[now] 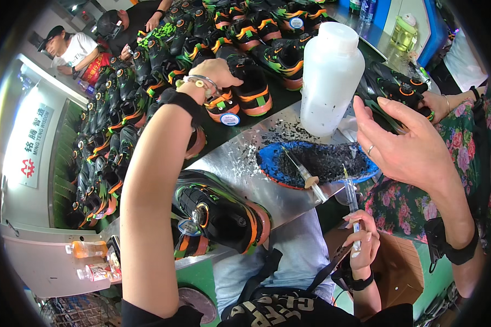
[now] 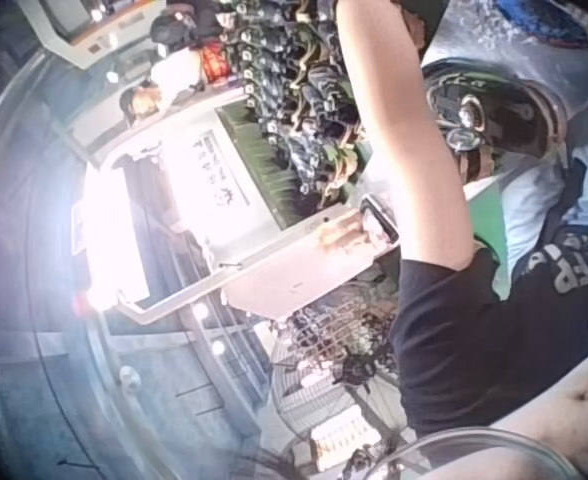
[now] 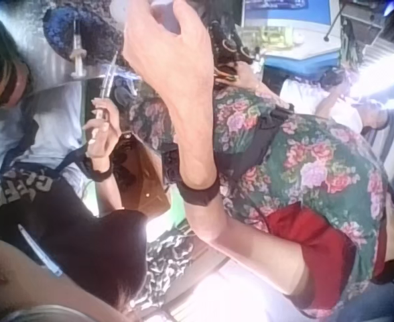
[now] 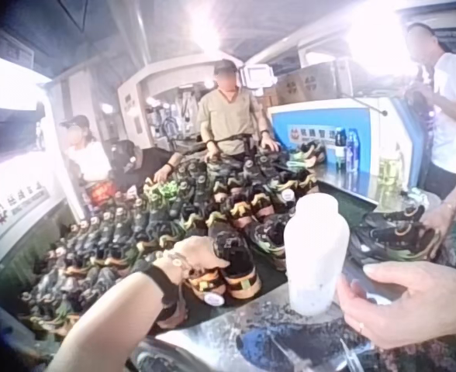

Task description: Injecting glue or sealant into the soles of athletic shoes using a syringe in a factory setting.

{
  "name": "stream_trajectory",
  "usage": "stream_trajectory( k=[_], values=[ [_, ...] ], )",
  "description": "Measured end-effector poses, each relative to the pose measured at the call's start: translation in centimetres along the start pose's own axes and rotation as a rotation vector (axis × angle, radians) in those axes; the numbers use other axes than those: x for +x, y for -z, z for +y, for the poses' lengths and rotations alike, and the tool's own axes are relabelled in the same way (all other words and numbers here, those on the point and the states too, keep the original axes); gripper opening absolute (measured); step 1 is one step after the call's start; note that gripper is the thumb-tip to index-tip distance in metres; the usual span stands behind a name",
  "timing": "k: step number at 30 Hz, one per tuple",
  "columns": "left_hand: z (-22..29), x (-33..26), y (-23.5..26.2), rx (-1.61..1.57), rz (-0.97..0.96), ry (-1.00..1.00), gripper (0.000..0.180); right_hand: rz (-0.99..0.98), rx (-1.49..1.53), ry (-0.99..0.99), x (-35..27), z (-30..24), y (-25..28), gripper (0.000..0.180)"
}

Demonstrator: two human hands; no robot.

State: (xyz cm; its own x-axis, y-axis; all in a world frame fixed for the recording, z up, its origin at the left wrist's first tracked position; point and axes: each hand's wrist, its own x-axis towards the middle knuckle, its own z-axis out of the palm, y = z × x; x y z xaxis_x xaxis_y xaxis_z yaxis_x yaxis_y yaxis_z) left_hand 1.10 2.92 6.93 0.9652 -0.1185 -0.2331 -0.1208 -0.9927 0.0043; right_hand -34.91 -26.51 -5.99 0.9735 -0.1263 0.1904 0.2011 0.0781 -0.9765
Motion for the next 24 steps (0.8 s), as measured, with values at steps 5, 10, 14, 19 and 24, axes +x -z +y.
stream_trajectory(
  k=[5,10,14,19,24],
  values=[
    [-0.2,-2.5,3.7,0.099,0.061,-0.092,0.02,0.072,0.056,0.006,1.7,-2.2,-1.6,0.047],
    [1.4,-1.7,2.8,-0.118,0.496,-0.344,0.017,0.2,0.536,-0.331,8.2,-7.2,-1.9,0.04],
    [4.8,1.3,2.2,-0.193,0.418,-0.396,0.023,0.359,1.416,-1.048,15.3,-12.3,-1.0,0.02],
    [8.0,5.7,1.9,-0.15,0.424,-0.708,0.048,0.468,2.152,-1.529,18.2,-16.1,-3.4,0.024],
    [12.1,7.8,1.9,0.279,0.402,-0.733,0.047,0.501,2.092,-1.565,18.3,-17.0,-3.7,0.021]
  ],
)
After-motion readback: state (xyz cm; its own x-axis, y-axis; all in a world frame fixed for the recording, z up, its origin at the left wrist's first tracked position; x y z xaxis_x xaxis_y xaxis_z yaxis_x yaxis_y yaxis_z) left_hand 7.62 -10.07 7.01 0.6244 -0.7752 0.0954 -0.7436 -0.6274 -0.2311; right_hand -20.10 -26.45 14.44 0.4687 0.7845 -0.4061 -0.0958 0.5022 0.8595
